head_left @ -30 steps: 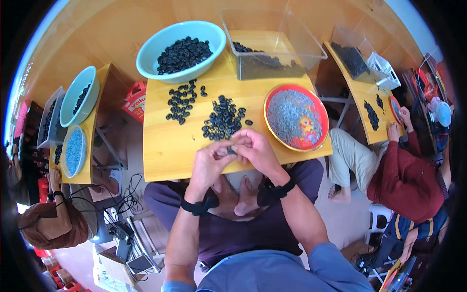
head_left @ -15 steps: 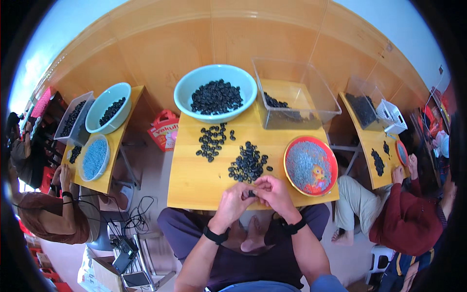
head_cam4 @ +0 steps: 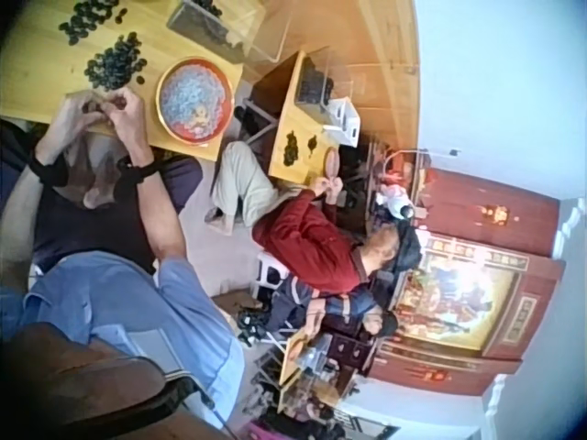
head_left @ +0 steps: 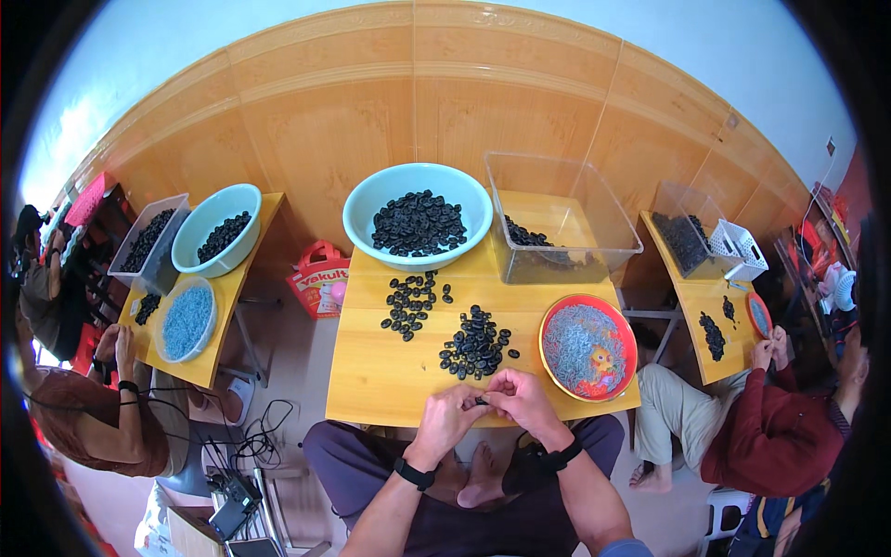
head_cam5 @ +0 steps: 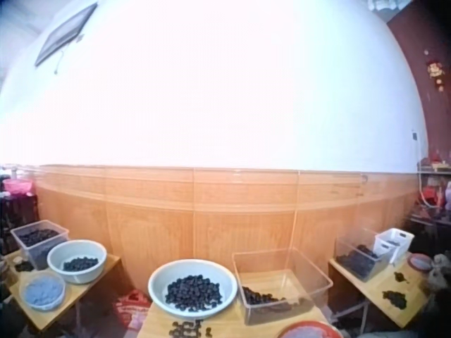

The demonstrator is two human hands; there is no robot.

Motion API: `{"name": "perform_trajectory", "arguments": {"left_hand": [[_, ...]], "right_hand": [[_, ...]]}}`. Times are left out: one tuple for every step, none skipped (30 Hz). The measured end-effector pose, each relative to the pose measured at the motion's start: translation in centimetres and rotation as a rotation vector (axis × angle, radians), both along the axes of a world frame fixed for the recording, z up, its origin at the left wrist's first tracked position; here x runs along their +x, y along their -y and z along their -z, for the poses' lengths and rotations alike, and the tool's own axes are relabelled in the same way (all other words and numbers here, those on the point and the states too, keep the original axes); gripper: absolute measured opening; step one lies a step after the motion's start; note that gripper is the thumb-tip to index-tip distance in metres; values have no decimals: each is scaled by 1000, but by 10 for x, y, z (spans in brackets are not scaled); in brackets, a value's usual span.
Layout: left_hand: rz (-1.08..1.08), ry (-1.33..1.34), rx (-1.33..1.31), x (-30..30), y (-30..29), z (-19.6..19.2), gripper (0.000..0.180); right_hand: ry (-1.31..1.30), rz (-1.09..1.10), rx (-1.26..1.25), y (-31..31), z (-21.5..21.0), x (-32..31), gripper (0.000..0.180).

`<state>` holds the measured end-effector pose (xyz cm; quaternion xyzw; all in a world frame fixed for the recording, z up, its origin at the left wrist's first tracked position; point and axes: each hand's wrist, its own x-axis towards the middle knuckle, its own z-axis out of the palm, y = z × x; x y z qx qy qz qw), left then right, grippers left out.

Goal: Sorting small black plastic industrial parts or buttons into a container at a workbench.

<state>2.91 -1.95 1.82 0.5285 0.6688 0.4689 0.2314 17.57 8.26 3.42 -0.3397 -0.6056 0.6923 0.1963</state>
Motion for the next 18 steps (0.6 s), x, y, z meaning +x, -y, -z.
{"name": "perform_trajectory", "arguments": {"left_hand": [[-3,0,1,0,1,2,24],[-7,8,35,0,2,5,24],[-13,16,68,1,3,7,24],[-15,16,68,1,4,7,24],[-19,24,61,1,4,7,25],[-22,32,54,1,3,5,25],[-23,31,57,3,4,3,25],[15,91,22,2,3,-3,27],[55,152,-14,2,2,-7,30],[55,150,-11,0,1,-6,30],[56,216,16,0,-1,-3,32],[59,284,41,0,-3,1,35],[70,297,29,0,-5,7,35],[2,329,82,0,-6,13,35],[-68,361,130,-2,-7,19,36],[-96,374,158,-6,-5,24,32],[-110,407,199,-6,-8,28,29],[-130,444,171,-3,-11,19,25]], "right_hand": [[19,-7,1,0,-1,-1,12],[38,-14,0,0,-2,-2,12],[38,-17,1,1,-3,-2,12],[34,-20,28,1,-3,-2,12],[28,-23,59,0,-3,-2,11],[26,-26,62,-1,-3,-1,11],[54,-25,60,-1,-3,0,10],[78,-26,61,-4,-5,0,9],[75,-27,66,-8,-7,1,9],[134,-38,98,-12,-10,3,8],[198,-44,126,-16,-13,5,7],[177,-134,164,-24,-16,1,7],[163,-220,191,-35,-22,0,7],[-7,-104,128,-36,-36,-14,8],[-172,-24,169,-38,-56,-24,12],[-308,114,148,-35,-80,-45,14],[-433,272,134,-36,-94,-56,17],[-480,259,178,-49,-94,-56,24]]}}
